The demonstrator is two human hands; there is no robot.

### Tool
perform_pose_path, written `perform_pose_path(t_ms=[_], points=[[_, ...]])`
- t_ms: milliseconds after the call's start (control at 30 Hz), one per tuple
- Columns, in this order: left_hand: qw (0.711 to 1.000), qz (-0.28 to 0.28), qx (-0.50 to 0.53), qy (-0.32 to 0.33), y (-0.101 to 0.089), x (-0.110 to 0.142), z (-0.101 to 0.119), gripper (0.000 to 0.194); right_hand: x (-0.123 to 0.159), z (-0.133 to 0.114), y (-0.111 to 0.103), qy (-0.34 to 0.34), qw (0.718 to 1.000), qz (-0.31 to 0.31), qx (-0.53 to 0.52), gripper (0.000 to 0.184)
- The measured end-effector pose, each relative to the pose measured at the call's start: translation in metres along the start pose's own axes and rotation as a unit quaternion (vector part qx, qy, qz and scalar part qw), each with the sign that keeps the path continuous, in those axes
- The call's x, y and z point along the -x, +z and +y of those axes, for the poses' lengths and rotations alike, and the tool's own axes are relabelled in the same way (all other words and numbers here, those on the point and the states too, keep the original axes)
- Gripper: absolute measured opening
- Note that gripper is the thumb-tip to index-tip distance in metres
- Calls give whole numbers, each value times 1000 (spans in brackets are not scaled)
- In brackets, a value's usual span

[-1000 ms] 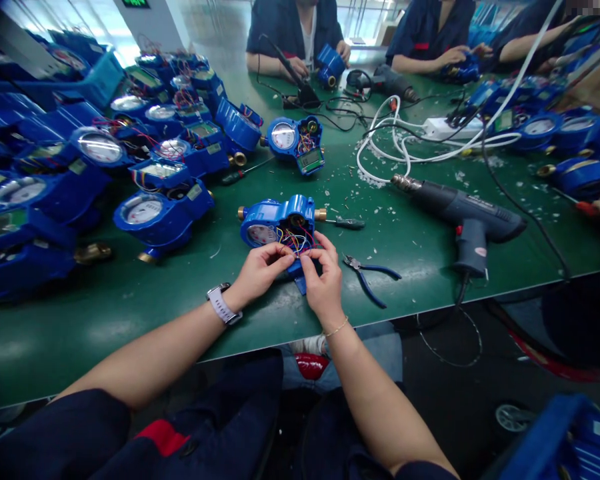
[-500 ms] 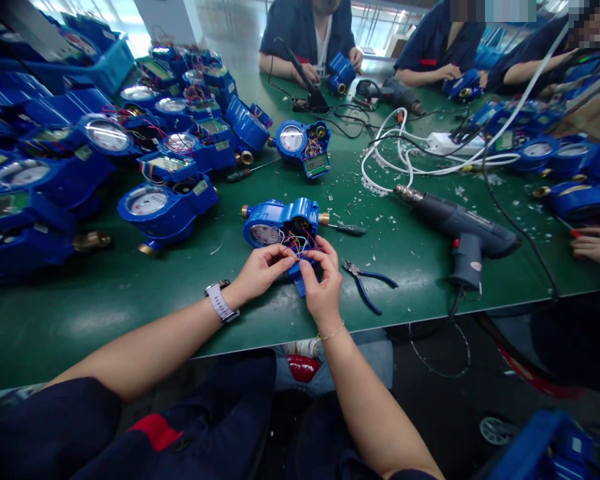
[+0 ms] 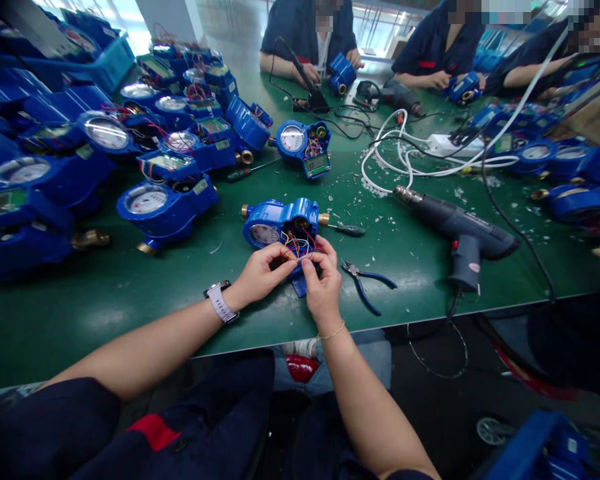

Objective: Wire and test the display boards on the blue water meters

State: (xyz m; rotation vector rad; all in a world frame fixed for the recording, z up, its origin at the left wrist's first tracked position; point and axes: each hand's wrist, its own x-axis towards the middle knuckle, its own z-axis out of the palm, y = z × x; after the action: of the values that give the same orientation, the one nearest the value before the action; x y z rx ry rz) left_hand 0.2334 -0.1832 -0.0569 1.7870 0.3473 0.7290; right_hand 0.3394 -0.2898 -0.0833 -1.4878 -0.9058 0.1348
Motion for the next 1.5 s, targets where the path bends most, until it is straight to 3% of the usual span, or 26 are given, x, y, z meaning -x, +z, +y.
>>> perform_pose_path(t_ms=[133, 600, 1500], points=[[999, -3, 32, -23, -1, -1, -4, 18, 0, -2, -1, -20, 999, -26, 23, 17], [997, -43, 45, -39, 2, -1, -3, 24, 3, -8, -2, -31, 997, -11, 71, 18], [991, -65, 95, -66, 2, -1, -5, 24, 2, -7, -5, -25, 997, -44, 61, 12]])
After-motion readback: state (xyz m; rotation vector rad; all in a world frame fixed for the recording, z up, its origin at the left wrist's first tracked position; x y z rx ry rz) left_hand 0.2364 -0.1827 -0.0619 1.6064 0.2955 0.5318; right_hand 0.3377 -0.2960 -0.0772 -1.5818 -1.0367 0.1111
